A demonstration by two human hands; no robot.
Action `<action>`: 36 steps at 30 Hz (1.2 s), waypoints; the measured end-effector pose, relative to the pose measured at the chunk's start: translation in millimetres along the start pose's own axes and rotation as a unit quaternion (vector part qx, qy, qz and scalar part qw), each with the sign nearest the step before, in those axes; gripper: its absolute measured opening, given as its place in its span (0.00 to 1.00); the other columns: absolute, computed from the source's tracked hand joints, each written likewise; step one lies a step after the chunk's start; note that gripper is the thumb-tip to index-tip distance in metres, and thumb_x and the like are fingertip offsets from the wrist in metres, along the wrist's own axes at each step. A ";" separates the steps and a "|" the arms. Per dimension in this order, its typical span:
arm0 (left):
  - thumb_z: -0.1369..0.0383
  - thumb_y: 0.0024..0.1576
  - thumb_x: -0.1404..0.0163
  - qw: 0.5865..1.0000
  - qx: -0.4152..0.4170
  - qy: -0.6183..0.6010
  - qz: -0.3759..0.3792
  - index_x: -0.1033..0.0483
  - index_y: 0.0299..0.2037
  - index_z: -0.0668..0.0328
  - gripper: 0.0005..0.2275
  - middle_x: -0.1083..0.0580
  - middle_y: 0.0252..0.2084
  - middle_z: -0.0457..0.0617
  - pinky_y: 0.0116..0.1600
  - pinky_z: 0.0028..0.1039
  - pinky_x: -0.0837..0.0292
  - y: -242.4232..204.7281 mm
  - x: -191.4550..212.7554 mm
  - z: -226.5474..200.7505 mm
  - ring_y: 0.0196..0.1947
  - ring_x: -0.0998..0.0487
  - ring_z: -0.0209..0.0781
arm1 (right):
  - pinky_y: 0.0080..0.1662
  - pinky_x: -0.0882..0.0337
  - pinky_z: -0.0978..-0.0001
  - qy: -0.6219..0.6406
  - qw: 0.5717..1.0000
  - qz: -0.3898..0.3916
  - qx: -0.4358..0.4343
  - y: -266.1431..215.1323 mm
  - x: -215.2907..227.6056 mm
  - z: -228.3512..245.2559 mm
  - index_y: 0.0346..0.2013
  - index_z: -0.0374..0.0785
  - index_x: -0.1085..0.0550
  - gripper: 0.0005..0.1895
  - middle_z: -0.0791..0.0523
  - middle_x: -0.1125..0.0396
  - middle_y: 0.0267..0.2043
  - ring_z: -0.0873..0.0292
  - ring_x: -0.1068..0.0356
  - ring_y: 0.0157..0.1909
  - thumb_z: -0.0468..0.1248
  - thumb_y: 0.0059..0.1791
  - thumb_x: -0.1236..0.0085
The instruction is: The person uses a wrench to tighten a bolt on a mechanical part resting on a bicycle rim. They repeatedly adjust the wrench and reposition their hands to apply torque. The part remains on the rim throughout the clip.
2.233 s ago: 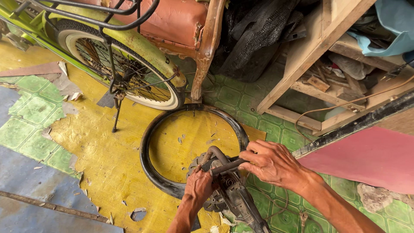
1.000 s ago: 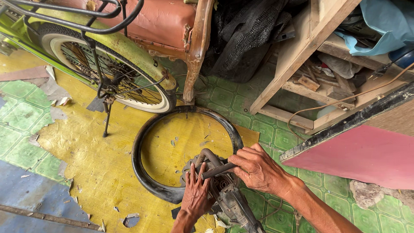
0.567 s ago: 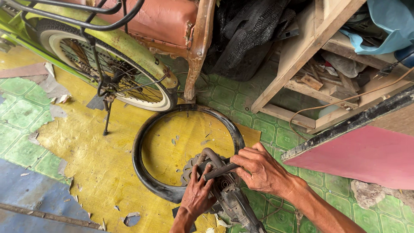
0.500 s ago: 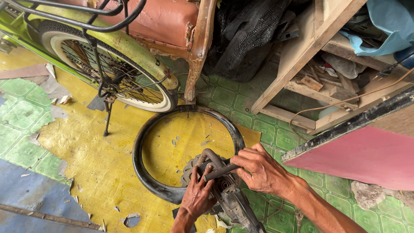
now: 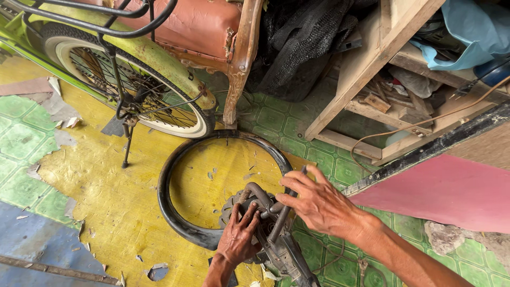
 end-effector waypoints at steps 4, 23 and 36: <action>0.62 0.40 0.35 1.000 0.003 0.005 0.016 0.34 0.64 0.69 0.39 0.43 0.72 0.61 0.74 0.57 0.54 0.2 -6.0 1.2 0.72 0.48 0.67 | 0.58 0.35 0.56 0.065 0.994 0.066 -0.053 -5.1 -12.0 -3.3 0.46 0.39 0.24 0.23 0.54 0.33 0.54 0.51 0.36 0.63 0.22 0.38 0.43; 0.56 0.41 0.32 0.998 0.039 -0.003 0.042 0.40 0.69 0.61 0.45 0.48 0.75 0.52 0.72 0.55 0.47 -4.7 -9.1 7.3 0.72 0.55 0.78 | 0.55 0.28 0.58 0.067 0.978 -0.177 -0.093 -54.5 -36.1 -48.9 0.59 0.32 0.32 0.26 0.41 0.37 0.62 0.44 0.32 0.61 0.22 0.45 0.48; 0.58 0.42 0.32 0.996 0.062 -0.020 0.055 0.42 0.71 0.57 0.45 0.49 0.77 0.49 0.71 0.57 0.48 -5.0 -12.9 10.2 0.73 0.57 0.76 | 0.42 0.28 0.66 0.393 0.743 -0.012 -0.542 -161.1 -282.6 -93.5 0.54 0.40 0.24 0.27 0.55 0.25 0.38 0.61 0.27 0.41 0.54 0.49 0.45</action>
Point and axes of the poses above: each hand's wrist, its own y-axis towards the middle knuckle, its own x-axis out of the back of the hand, z = x × y, the point moved 9 cm from there along y, towards the middle knuckle
